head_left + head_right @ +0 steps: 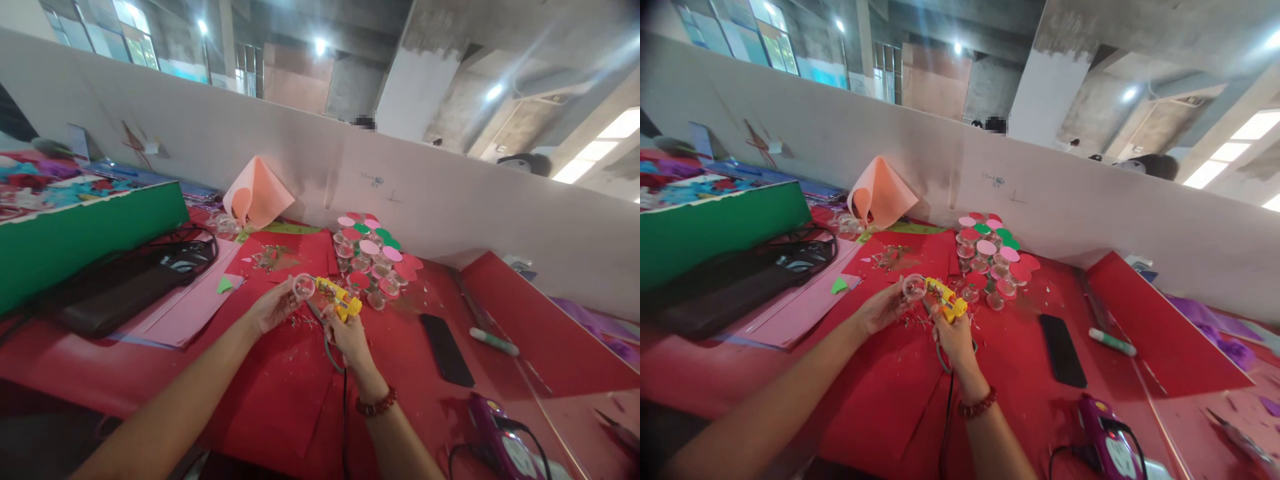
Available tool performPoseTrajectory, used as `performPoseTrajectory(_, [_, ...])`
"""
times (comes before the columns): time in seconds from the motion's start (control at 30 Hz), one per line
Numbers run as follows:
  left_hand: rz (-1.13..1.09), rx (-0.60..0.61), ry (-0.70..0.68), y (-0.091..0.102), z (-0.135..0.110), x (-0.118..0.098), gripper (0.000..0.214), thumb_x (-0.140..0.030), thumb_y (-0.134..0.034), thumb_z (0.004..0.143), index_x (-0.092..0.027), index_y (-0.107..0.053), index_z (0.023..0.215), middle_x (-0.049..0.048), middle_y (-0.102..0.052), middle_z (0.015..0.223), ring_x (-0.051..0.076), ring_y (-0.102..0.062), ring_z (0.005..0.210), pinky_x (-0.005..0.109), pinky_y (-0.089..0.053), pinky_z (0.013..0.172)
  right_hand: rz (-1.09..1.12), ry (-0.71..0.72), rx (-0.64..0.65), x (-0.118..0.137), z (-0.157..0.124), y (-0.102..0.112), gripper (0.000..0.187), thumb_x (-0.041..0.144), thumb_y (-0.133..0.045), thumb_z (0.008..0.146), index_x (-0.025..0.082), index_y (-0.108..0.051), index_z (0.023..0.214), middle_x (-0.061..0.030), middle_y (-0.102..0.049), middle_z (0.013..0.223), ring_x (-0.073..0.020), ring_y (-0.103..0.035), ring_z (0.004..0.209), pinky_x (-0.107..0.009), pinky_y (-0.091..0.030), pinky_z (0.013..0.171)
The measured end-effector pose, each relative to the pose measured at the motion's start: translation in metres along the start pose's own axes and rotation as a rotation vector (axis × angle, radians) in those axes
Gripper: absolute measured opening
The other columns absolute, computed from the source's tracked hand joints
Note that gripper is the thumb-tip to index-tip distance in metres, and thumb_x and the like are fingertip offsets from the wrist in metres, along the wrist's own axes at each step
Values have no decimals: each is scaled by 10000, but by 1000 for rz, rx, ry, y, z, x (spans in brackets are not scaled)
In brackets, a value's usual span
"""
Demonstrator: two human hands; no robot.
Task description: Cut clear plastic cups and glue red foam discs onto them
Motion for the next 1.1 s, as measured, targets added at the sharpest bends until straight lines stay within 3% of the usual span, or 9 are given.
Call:
performPoseTrajectory(0.63, [-19,30,-6,0,0,-1,304,-304,-536,913,-103,-648,1111,104,-717,889,152,-703,791,181,-546,650,14,-15,12,-1,1,-2,583,774,-620,612,217,-452,632,103,-362,352,-53,-283,306,-205,-223,331])
performPoseTrajectory(0.8, [-42,-10,5,0,-4,-2,271,-258,-514,923,-93,-658,1084,110,-724,882,159,-706,791,187,-553,642,-20,-12,0,-2,2,0,577,770,-604,636,211,-461,625,92,-381,349,-55,-299,302,-203,-223,332])
performPoseTrajectory(1.1, [-56,16,-8,1,-1,-3,290,-284,-508,926,-85,-670,1062,108,-714,819,137,-678,679,170,-529,551,32,-15,-12,-3,2,1,543,726,-639,635,211,-470,667,91,-410,422,-57,-327,316,-202,-231,323])
Point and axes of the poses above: each hand's wrist, its own z-axis towards the middle knuckle, its own y-axis out of the back of the hand, x = y × z, the point moved 10 cm from there along z, towards the middle knuckle
